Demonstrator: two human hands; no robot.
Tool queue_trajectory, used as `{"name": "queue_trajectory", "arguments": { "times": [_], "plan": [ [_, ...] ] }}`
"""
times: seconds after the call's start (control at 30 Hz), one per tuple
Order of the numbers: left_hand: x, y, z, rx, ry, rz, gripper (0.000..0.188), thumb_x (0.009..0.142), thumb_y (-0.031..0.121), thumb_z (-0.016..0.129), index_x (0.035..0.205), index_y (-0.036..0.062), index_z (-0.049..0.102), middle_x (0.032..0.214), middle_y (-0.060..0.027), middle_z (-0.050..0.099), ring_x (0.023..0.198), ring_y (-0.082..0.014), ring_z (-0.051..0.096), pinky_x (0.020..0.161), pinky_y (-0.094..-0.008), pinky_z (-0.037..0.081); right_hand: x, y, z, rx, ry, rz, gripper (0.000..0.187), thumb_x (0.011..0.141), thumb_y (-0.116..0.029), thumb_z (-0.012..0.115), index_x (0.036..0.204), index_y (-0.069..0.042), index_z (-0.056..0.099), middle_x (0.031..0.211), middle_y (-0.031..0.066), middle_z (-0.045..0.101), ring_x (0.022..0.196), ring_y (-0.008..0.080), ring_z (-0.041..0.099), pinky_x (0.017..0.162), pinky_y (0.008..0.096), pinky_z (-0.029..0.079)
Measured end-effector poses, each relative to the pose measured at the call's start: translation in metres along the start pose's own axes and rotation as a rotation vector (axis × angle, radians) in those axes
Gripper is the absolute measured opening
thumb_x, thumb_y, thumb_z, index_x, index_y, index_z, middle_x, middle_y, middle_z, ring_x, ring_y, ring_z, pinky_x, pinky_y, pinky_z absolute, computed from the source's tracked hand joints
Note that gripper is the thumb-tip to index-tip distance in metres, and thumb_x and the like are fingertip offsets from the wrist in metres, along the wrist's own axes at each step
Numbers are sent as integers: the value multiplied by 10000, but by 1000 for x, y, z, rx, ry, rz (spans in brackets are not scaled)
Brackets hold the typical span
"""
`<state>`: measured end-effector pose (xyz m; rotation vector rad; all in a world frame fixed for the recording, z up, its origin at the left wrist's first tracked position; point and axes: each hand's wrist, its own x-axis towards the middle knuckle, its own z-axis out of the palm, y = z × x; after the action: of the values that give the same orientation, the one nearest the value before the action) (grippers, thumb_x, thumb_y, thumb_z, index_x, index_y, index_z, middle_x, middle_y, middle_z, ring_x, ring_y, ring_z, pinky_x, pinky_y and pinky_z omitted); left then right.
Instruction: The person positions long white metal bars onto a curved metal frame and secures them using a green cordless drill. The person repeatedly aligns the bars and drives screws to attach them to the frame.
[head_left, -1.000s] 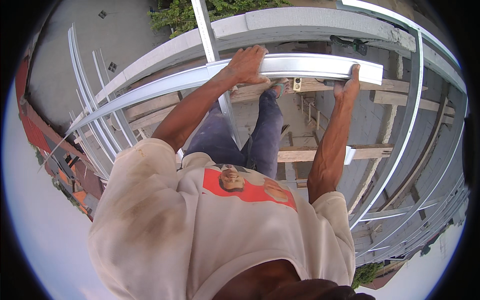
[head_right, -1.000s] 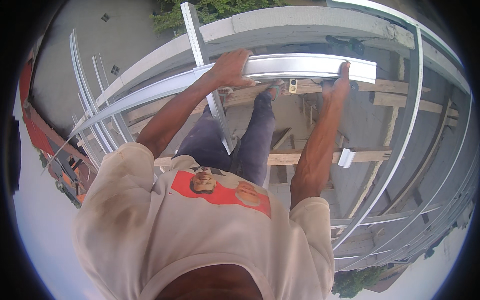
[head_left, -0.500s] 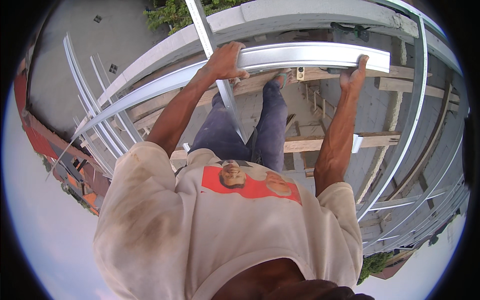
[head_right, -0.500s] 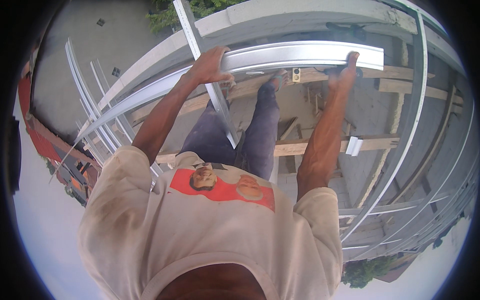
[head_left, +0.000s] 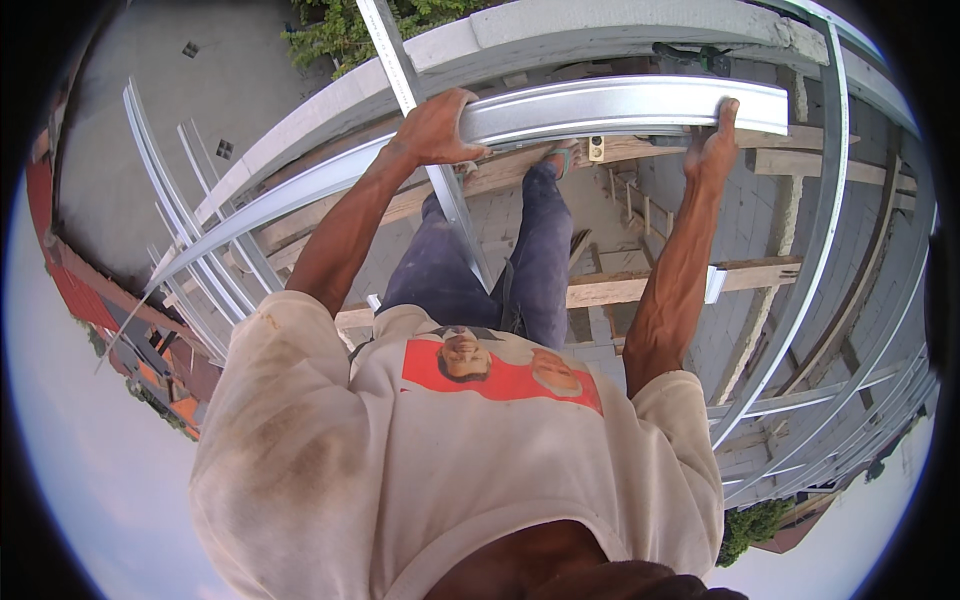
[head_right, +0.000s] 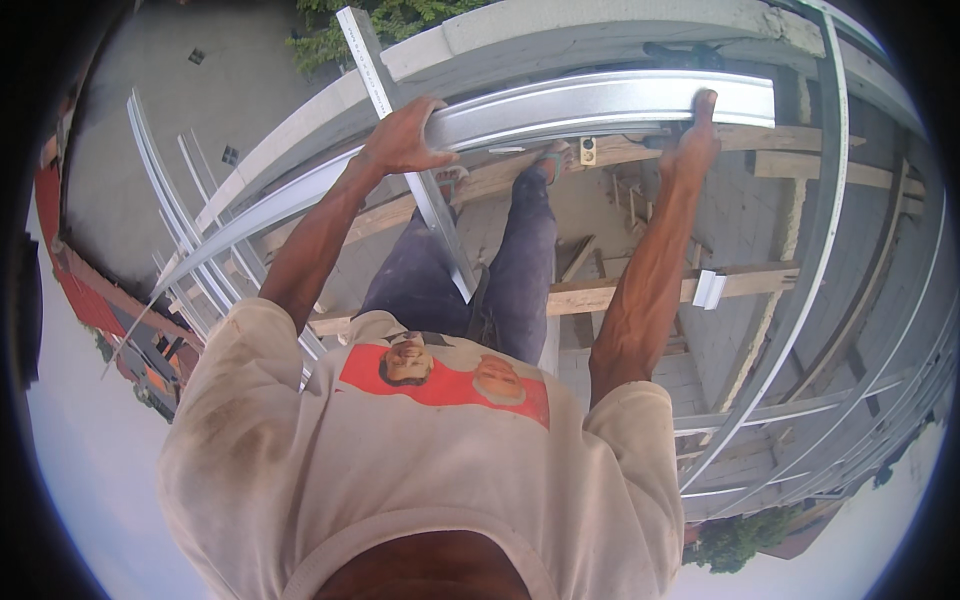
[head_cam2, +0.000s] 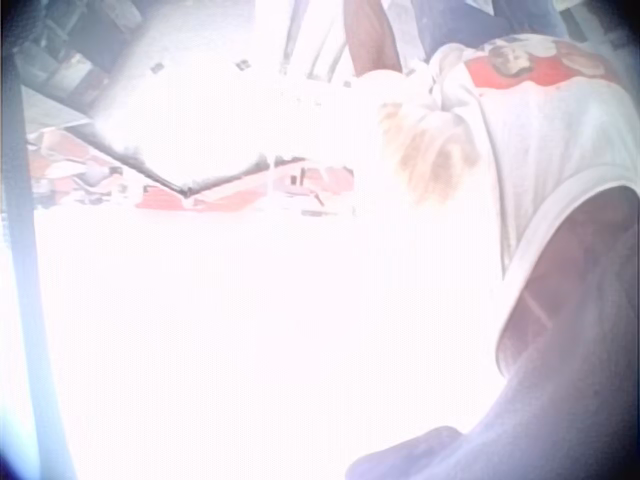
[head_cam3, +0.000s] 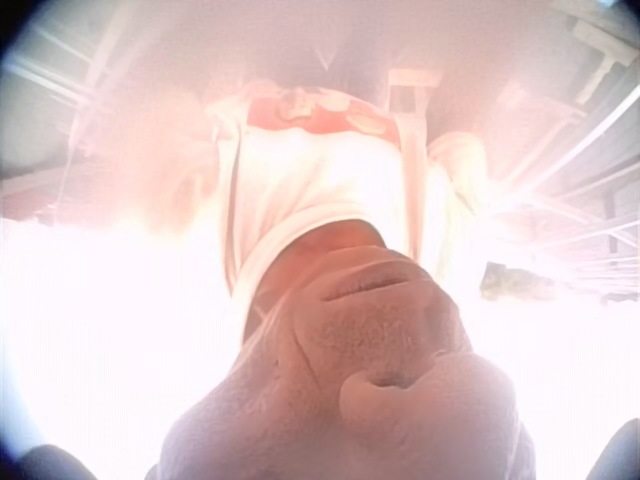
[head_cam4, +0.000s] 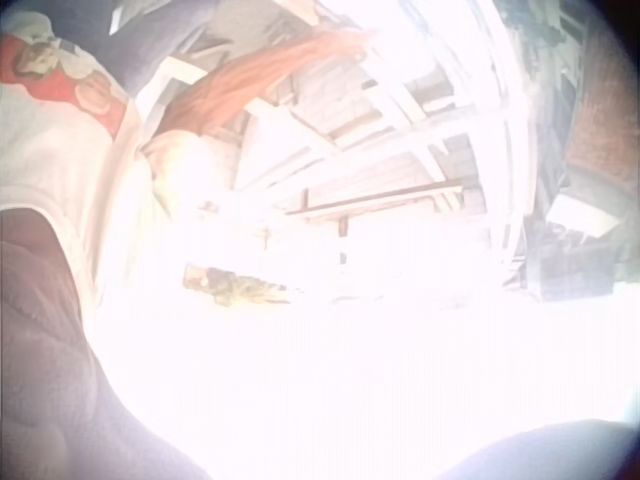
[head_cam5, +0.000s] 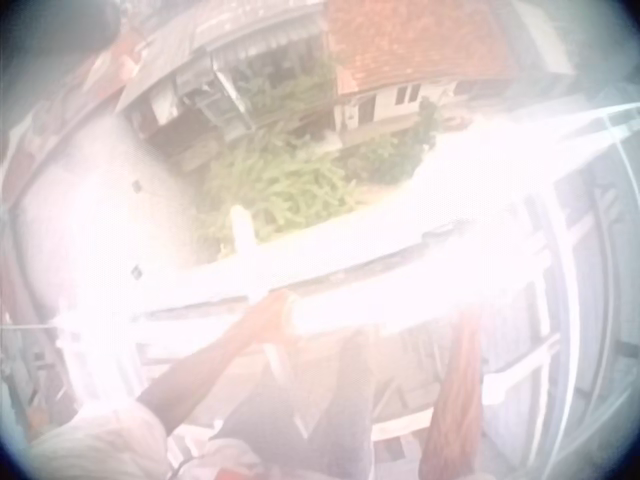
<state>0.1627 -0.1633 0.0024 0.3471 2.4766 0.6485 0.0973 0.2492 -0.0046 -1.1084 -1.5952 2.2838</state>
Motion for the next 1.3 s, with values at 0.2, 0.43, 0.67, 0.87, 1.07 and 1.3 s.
{"name": "queue_trajectory", "arguments": {
  "times": [0.2, 0.43, 0.67, 0.87, 1.07, 1.3],
  "plan": [
    [-9, 5, -2, 68, 265, 154, 810, 681, 413, 866, 1305, 19, 531, 1199, -195, 604, 1055, -379, 647, 882, -461, 539, -20, -20, 4, 11, 53, -97, 688, 1002, -456, 670, 1450, 39, 506, 1361, 99, 592, 1246, 241, 558, 1057, 412, 439],
    [-32, 44, 1, 1, 377, 173, 758, 617, 225, 912, 1234, 22, 522, 1132, -178, 583, 959, -370, 639, 808, -446, 524, -73, -43, 22, 256, -177, -102, 753, 955, -419, 731, 1470, 24, 406, 1368, 199, 534, 1285, 318, 532, 1157, 519, 393],
    [-51, 29, 24, 34, 323, 154, 828, 679, 289, 865, 1379, 0, 529, 1474, -174, 479, 1443, -373, 403, 1136, -559, 380, -99, -5, 5, 94, 103, -30, 644, 921, -248, 800, 1415, 25, 491, 1330, 145, 566, 1258, 287, 545, 1123, 504, 433],
    [-65, 17, 34, 113, 206, 82, 815, 738, 317, 848, 1424, 25, 519, 1673, -102, 253, 1569, -343, 173, 1219, -685, 215, -96, 45, -16, 0, 109, 51, 857, 858, -336, 863, 1456, 76, 409, 1400, 215, 539, 1328, 360, 512, 1126, 631, 412],
    [-71, -14, 46, 263, 268, 221, 807, 782, 256, 826, 1470, 52, 457, 1643, -108, 327, 1551, -346, 246, 1231, -623, 244, -101, 61, 12, -20, 112, 107, 613, 957, -272, 762, 1399, 15, 450, 1373, 159, 567, 1301, 301, 539, 1003, 592, 478],
    [-58, -7, 36, 64, 275, 69, 942, 806, 374, 845, 1539, 56, 346, 1586, -155, 386, 1498, -323, 334, 1254, -583, 216, -104, 71, 21, 55, 54, 129, 549, 998, -210, 702, 1463, -70, 446, 1364, 112, 563, 1281, 273, 542, 999, 547, 502]
  ]
}}
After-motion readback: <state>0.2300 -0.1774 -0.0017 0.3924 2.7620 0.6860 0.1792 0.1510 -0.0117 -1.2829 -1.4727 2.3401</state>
